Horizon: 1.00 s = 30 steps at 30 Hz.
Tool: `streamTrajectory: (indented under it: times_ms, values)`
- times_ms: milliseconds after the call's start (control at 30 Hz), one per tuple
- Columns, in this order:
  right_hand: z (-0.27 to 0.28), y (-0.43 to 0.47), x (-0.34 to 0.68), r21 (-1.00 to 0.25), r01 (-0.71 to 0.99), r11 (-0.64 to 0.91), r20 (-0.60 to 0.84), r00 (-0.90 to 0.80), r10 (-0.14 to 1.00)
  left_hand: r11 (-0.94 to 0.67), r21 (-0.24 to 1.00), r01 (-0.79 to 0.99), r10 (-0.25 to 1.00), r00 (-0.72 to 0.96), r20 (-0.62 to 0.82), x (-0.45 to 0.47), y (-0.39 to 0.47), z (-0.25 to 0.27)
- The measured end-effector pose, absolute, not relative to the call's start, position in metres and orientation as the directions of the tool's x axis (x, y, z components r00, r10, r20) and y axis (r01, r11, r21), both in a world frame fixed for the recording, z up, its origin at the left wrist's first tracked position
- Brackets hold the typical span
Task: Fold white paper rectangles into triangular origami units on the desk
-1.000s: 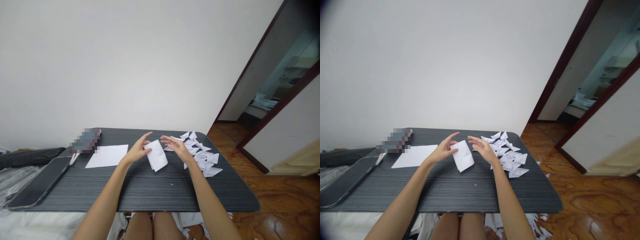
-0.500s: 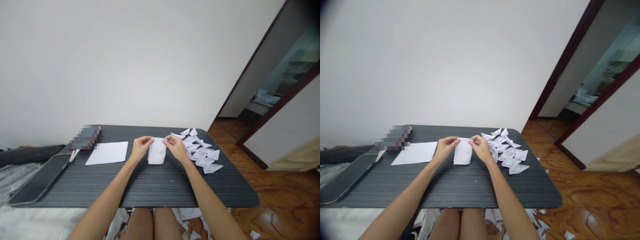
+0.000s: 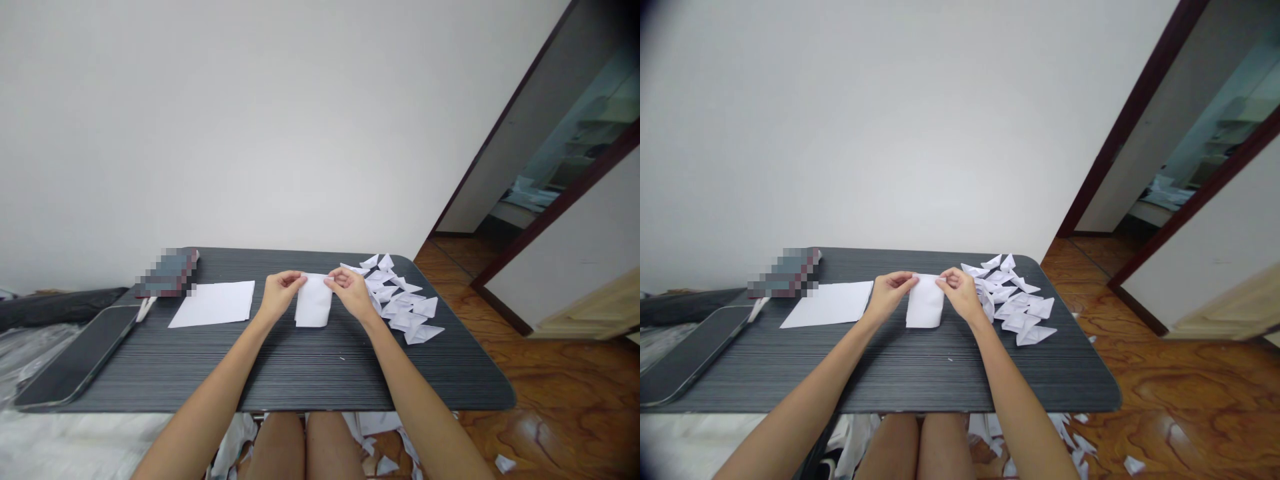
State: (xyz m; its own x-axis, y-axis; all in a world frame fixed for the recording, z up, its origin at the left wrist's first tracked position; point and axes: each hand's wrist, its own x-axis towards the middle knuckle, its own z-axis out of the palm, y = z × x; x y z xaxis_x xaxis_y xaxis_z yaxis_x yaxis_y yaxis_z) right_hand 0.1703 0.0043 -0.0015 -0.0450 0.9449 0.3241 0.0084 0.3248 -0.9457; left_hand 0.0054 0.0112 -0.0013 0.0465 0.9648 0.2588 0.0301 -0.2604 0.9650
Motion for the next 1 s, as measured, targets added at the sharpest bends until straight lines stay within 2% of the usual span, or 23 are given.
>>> streamTrajectory:
  times_ms: [500,633,767,933,1000]
  values:
    - [-0.002,0.005,0.171,-0.96,-0.045,0.275,0.277,-0.056,0.959,-0.248,0.968,0.023,0.968,0.031,0.247,0.005,0.012,-0.001]
    - [-0.006,0.005,0.171,-0.987,-0.066,0.15,0.156,-0.099,0.983,-0.229,0.973,0.019,0.973,0.012,0.228,0.005,0.011,-0.001]
    - [-0.01,0.007,0.171,-0.991,-0.109,0.071,0.078,-0.065,0.995,-0.209,0.978,0.023,0.978,0.026,0.208,0.004,0.011,0.0]
    - [-0.012,0.005,0.168,-0.984,-0.16,-0.073,-0.041,-0.198,0.979,-0.205,0.979,0.017,0.978,-0.021,0.205,0.003,0.012,0.001]
    - [-0.013,0.004,0.166,-0.987,-0.144,-0.073,-0.045,-0.186,0.982,-0.204,0.979,0.016,0.978,-0.038,0.204,0.001,0.013,0.001]
